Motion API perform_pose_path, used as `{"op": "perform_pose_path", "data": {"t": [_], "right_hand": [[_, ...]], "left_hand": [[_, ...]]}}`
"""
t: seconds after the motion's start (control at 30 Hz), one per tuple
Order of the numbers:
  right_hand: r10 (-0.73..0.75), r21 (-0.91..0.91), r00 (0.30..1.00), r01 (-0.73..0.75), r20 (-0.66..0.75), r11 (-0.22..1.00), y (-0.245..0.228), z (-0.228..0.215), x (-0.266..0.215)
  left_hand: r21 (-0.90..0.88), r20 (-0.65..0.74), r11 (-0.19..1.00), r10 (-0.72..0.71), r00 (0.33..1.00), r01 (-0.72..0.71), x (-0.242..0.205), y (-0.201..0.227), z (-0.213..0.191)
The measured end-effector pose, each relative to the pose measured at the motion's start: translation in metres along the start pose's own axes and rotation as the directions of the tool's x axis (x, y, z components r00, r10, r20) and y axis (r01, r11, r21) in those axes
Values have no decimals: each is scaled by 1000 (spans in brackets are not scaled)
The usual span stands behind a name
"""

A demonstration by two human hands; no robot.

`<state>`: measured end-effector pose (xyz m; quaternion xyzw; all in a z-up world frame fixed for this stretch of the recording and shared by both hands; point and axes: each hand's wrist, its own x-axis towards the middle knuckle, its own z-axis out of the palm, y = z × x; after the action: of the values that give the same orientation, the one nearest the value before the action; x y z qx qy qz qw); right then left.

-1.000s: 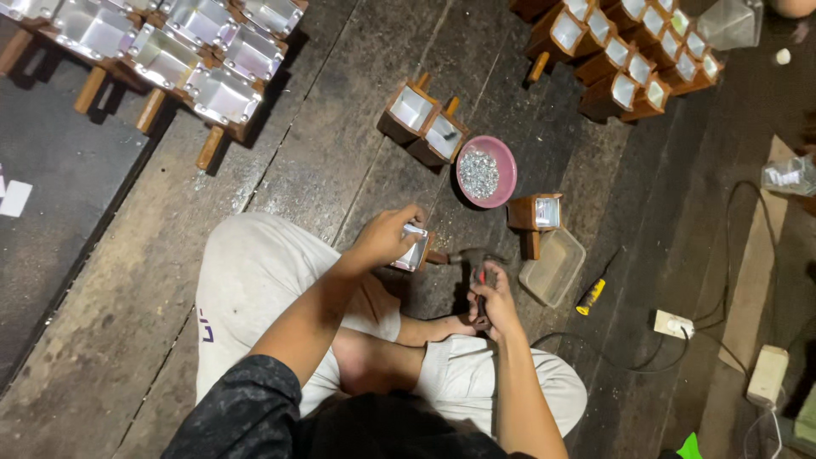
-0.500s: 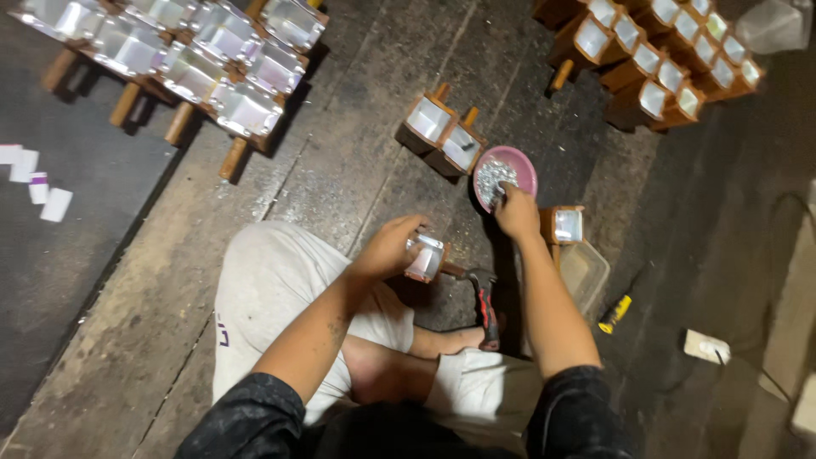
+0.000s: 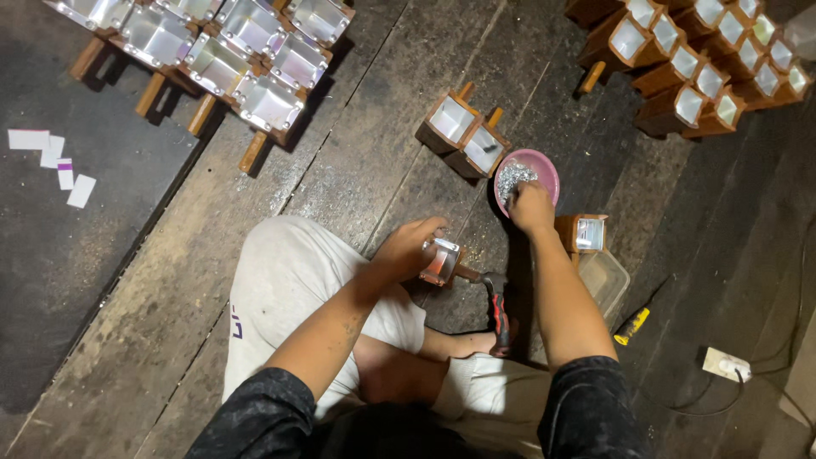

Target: The person sits on the wooden floor and assembles small wooden boxes. They insert metal components into the wood, use a power drill to make holes, and tap small nails into place with a hammer.

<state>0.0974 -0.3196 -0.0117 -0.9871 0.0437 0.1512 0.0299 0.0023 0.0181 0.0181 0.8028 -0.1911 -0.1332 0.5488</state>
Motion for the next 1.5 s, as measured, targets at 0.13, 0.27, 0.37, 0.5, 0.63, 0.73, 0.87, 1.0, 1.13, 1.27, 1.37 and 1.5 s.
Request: {"op": "perform_pose_path", "data": {"t": [0.13,0.27,0.37,0.5,0.63,0.73,0.87,1.0,1.13,1.27,1.37,1.5], "right_hand": [[80,202,996,-70,-41,977,-10,-14,-9],[201,429,962,-105,-185,897,5,-15,-7],[217,487,949,-82,-227,869,4,-23,-16],[261,552,938,-94,-231,828,37,9,-1],[238,623,957,-86,-165,777,12,-21,-38],[150,704,972,23,-183,710,-29,-52,-79],[-26,783,986,145,-162,604,-103,-84,-145],[-144,747,976,219,-165,627,-124,-62,-150],[-217,878,966,224,-141,423,-127,-17,-139],[-58,950,994,-67,89,306,-125,21,-138],[-14,958,993,-113,121,264,-134,21,-142],[34,962,991,-134,130,237,-145,10,-147]], "left_hand": [[56,-60,998,1,998,3,0,-8,10],[29,-78,1000,-5,997,7,0,-9,11],[29,-90,999,18,996,-16,-2,-12,13],[-5,-76,1000,22,997,-23,-4,-12,13],[-17,-60,1000,4,998,-5,-2,-15,15],[-45,-43,998,-44,998,42,-3,-5,6],[-54,0,990,-128,992,128,-2,3,1],[-70,7,981,-182,983,182,-1,1,4],[-101,7,974,-204,979,203,-3,8,-1],[-136,19,969,-205,979,206,-4,12,-3],[-129,17,972,-197,980,198,-6,21,-8],[-110,2,975,-196,981,195,-5,15,-2]]}}
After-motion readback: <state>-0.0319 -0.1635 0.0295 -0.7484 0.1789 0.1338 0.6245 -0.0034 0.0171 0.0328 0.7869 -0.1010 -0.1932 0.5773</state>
